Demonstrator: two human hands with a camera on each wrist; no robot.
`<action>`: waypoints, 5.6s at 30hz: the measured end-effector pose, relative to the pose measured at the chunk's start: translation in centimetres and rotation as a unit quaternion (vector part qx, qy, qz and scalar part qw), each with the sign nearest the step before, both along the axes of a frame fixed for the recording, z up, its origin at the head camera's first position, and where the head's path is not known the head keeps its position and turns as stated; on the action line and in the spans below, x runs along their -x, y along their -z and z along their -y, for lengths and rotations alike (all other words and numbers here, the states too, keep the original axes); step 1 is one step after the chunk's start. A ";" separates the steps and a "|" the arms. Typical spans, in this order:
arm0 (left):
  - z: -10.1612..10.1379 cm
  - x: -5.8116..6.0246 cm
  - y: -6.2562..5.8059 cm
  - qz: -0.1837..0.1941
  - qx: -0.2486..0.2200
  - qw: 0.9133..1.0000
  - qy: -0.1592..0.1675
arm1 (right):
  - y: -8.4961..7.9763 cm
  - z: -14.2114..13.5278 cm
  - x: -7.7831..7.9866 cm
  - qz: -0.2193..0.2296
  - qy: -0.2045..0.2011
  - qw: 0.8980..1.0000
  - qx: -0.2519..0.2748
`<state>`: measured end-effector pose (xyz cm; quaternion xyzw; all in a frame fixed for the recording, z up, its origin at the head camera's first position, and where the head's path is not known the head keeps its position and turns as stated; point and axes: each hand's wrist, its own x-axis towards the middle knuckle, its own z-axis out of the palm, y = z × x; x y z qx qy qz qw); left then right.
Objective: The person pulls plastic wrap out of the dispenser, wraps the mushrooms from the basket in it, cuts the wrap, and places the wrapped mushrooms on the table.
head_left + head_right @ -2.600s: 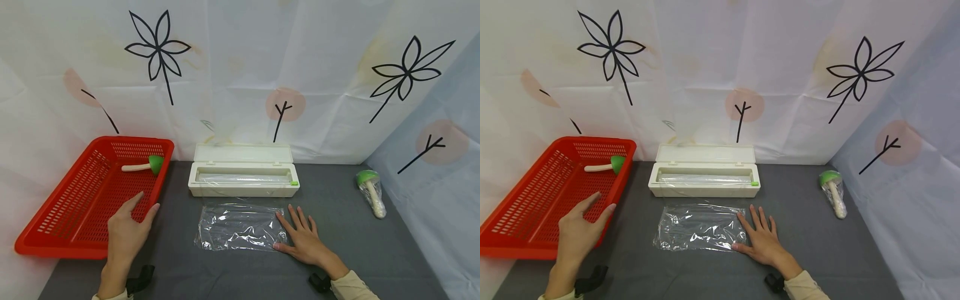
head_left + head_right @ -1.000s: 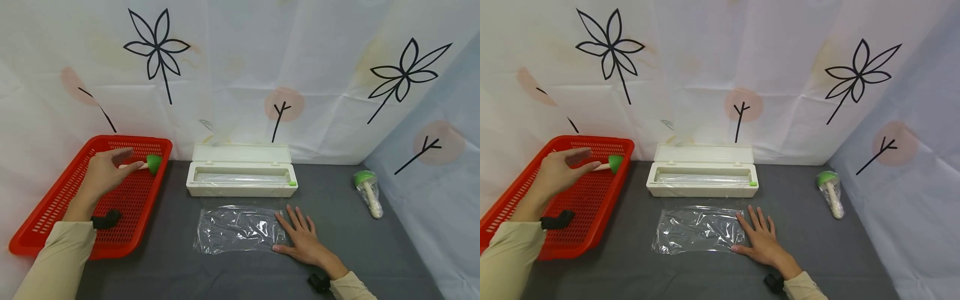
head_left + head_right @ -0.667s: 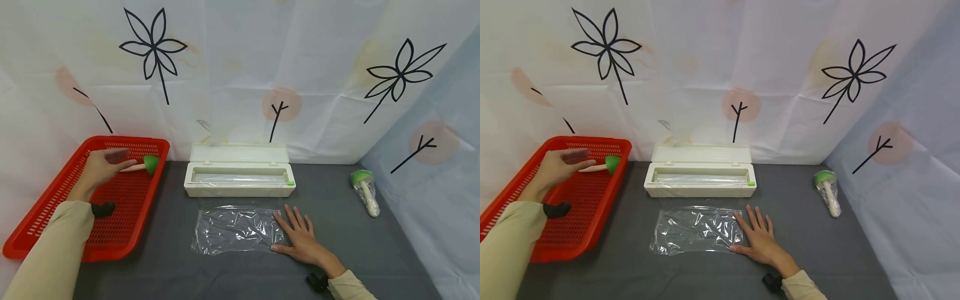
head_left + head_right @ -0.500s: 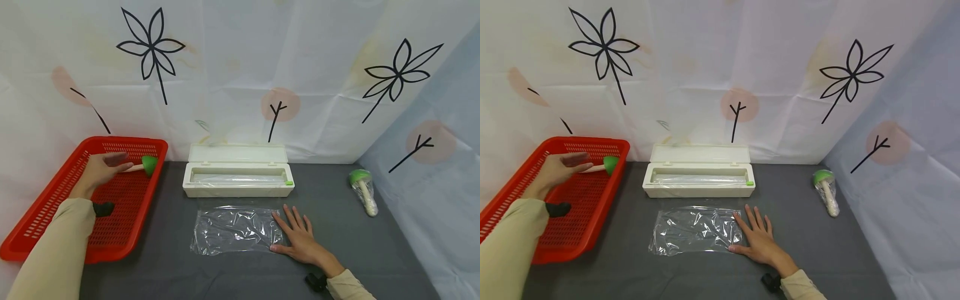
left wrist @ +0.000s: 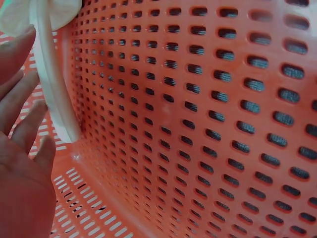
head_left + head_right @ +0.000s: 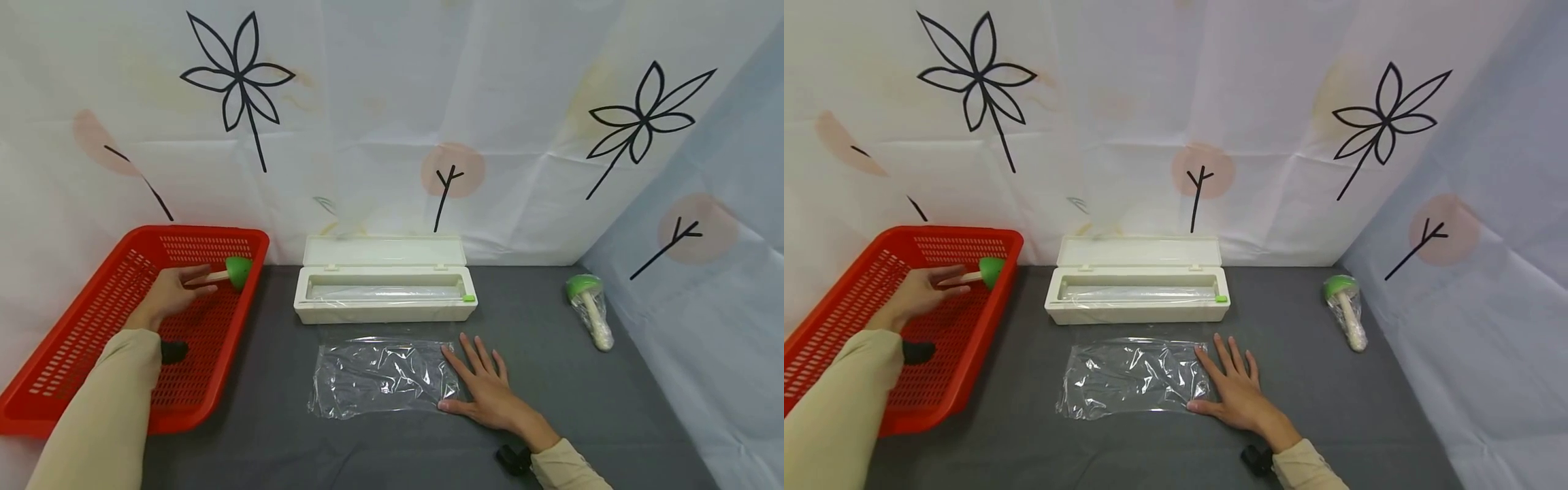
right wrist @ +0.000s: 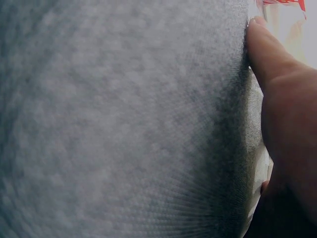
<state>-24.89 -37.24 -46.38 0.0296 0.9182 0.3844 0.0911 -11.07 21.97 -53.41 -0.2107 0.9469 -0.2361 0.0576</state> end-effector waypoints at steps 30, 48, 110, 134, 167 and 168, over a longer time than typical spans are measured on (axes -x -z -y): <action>1.0 -0.2 1.7 -0.046 0.098 0.994 0.029 | -0.6 0.3 0.0 0.033 0.010 0.999 -0.017; 1.2 -1.0 1.6 -0.030 0.058 0.998 -0.025 | -0.5 0.4 0.2 0.024 0.009 1.000 -0.015; -22.6 -12.3 1.0 -0.100 -0.223 0.965 0.098 | -0.6 -0.2 -0.4 0.022 0.005 1.000 -0.002; -29.0 -9.5 5.1 -0.104 -0.096 0.974 0.177 | -0.8 -0.9 -0.3 0.013 -0.002 1.000 0.020; -22.3 -13.0 2.7 -0.172 0.009 0.969 0.178 | -1.3 -1.7 -0.9 -0.112 -0.109 0.980 0.121; -21.8 -13.2 2.8 -0.151 0.015 0.969 0.195 | -1.4 -1.7 -0.9 -0.114 -0.111 0.980 0.120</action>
